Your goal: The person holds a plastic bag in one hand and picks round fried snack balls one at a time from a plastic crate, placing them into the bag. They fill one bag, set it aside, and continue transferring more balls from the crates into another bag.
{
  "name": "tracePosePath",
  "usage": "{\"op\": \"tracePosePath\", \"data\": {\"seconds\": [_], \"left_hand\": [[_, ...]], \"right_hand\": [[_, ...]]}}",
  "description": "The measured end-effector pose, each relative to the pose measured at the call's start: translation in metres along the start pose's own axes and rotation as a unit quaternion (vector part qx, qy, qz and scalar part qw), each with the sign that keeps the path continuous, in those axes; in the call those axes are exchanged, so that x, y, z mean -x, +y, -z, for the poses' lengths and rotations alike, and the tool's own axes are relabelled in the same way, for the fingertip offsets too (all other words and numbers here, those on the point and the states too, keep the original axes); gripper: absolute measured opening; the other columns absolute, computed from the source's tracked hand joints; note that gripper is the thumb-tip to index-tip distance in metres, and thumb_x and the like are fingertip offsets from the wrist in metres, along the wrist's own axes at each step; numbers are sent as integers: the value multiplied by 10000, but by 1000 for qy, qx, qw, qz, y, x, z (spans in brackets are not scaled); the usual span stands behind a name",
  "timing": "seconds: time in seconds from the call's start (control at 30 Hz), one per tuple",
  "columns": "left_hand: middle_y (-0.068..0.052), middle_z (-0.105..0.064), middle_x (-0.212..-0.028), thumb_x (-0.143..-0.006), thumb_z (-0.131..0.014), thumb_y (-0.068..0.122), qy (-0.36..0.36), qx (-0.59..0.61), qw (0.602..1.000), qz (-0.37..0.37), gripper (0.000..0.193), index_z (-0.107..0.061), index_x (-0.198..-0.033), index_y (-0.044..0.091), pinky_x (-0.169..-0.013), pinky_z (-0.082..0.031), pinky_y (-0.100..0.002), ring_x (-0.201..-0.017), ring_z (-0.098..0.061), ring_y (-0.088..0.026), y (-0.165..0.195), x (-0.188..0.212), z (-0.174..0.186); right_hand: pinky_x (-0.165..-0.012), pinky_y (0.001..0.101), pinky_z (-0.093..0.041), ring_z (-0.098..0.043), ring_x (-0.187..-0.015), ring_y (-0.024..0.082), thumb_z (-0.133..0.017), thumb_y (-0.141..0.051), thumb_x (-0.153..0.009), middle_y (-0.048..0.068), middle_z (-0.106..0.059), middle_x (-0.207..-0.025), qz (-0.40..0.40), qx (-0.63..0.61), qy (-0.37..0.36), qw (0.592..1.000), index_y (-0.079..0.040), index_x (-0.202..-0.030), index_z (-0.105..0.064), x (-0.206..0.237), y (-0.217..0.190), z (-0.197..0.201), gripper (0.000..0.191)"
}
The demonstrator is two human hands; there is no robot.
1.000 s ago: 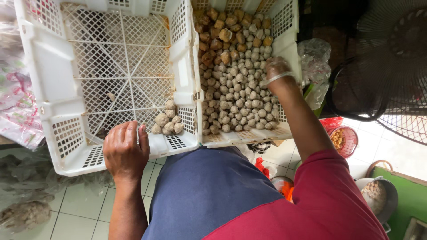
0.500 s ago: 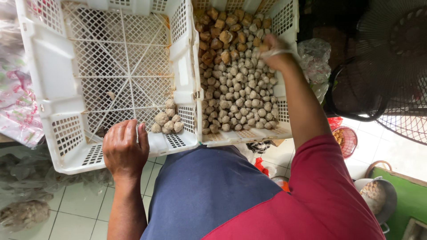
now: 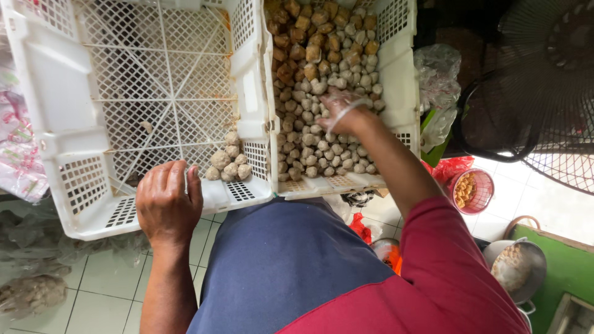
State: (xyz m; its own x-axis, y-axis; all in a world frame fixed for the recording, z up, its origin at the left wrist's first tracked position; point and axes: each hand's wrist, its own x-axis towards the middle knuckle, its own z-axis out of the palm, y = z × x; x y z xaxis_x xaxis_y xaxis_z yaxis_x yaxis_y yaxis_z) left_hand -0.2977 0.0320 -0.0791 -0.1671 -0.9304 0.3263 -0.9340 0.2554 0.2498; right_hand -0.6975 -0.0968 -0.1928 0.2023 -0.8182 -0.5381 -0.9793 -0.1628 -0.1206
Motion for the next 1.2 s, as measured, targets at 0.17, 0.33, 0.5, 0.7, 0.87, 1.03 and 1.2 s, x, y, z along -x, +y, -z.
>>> {"op": "tracePosePath", "data": {"seconds": [0.17, 0.33, 0.5, 0.7, 0.87, 1.03, 1.2], "left_hand": [[-111, -702, -1127, -1069, -682, 199, -8, -7, 1000, -10, 179, -688, -1145, 37, -963, -518, -428, -1086, -670, -305, 0, 4, 0], [-119, -706, -1117, -1049, -688, 198, -7, -2, 1000, 8, 183, -694, -1124, 31, -925, -512, -429, -1058, -670, -308, -2, 4, -1], [-110, -703, -1115, -1058, -689, 203, -5, -5, 1000, 12, 180, -697, -1126, 37, -944, -516, -426, -1063, -669, -302, -4, 6, -2], [-108, -707, -1096, -1057, -692, 200, -16, -5, 1000, 14, 170, -699, -1103, 37, -915, -515, -424, -1050, -674, -302, 0, 4, -2], [-108, -708, -1096, -1061, -697, 206, -7, -2, 1000, 16, 175, -701, -1104, 37, -919, -523, -415, -1050, -676, -296, 0, 3, -1], [-106, -710, -1088, -1048, -696, 201, -1, -10, 1000, 19, 171, -703, -1094, 37, -913, -523, -418, -1044, -678, -296, -1, 3, -2], [-103, -711, -1086, -1043, -702, 196, 8, -7, 1000, 24, 166, -702, -1090, 37, -914, -523, -417, -1042, -677, -297, -2, 3, -1]], "right_hand": [[-1191, 459, -342, -362, -1461, 357, -634, -612, -884, 177, -333, -1597, -25, -10, -166, 986, -171, -1552, -384, 29, -36, 23, 839], [-1176, 546, -276, -271, -1492, 335, -575, -646, -891, 127, -279, -1621, 78, 62, -138, 985, -200, -1495, -484, 105, -37, 5, 756], [-1074, 407, -450, -553, -1315, 257, -741, -468, -829, 105, -561, -1438, 79, -156, -216, 961, -171, -1345, -603, 108, 20, -4, 611], [-929, 456, -563, -711, -1015, 330, -605, -154, -974, 179, -743, -1070, 4, -11, 13, 1000, -57, -1078, -737, 32, 38, -18, 194], [-908, 465, -562, -680, -1048, 358, -705, -133, -769, 188, -732, -1085, 41, 203, -34, 978, -53, -976, -781, 2, 18, -14, 235], [-909, 486, -571, -698, -1063, 367, -704, -217, -821, 186, -727, -1130, -15, 141, -118, 983, -83, -1049, -776, 4, 11, 11, 274], [-913, 482, -560, -697, -1071, 371, -672, -195, -830, 169, -741, -1108, 39, 48, -78, 995, -117, -1027, -745, 25, 18, 11, 224]]}}
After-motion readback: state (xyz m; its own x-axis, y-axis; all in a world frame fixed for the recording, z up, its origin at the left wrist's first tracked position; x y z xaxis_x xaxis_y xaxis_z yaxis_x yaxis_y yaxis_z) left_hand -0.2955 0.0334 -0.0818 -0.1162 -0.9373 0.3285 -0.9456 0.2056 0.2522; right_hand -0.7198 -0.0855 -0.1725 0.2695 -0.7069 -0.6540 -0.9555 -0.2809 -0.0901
